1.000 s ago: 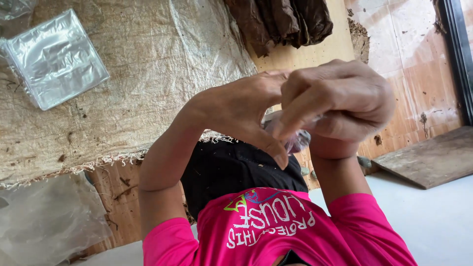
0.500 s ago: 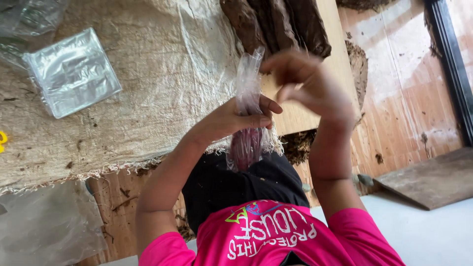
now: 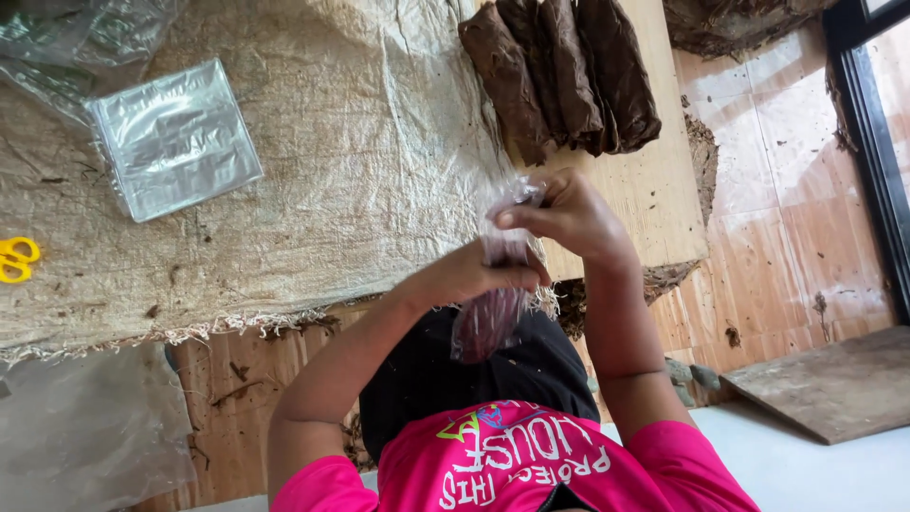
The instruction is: The person places dried leaves into plastic bags by hand and ties them closed.
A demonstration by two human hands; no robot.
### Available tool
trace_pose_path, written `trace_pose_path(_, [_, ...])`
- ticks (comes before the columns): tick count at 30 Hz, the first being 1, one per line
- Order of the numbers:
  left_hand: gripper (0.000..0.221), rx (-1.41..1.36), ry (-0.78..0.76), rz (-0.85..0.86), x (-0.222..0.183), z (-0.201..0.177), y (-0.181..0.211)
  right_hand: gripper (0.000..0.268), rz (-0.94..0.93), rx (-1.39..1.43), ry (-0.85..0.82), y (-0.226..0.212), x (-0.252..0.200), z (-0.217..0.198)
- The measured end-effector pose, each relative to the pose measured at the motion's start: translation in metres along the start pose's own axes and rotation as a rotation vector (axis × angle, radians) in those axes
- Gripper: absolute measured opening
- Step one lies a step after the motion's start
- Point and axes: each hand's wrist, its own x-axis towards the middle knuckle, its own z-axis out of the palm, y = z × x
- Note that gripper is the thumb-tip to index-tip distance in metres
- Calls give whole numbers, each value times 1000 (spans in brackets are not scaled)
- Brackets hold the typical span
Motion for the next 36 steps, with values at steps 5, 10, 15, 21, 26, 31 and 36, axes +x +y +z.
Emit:
trace_pose_path(5, [15,22,-61,-19,-6,8,11,12,-69,532,253,31,-5,-19])
trace_pose_path(10, [35,-229,-17,-118,-12,2,12,53,-682,-97,436,28,-19,-10])
trace_pose_path(15, [38,-307,-66,-141,-13,9,18,54,-1010,-1087,425,60,-17,7])
trace_pose_path(21, [40,-246,-154,-212,-18,10,20,31,-900,-1270,310,16,-24,9])
trace_pose_path(26, [44,56,-257,-332,-43,-5,32,36,-319,-759,-449,-40,-51,2])
trace_pose_path(31, [47,446,-245,-602,-48,31,66,22,-298,-346,-560,-43,-73,-11])
trace_pose_path(36, [53,573,-131,-534,-47,41,77,13,-261,-183,-319,-36,-77,-13])
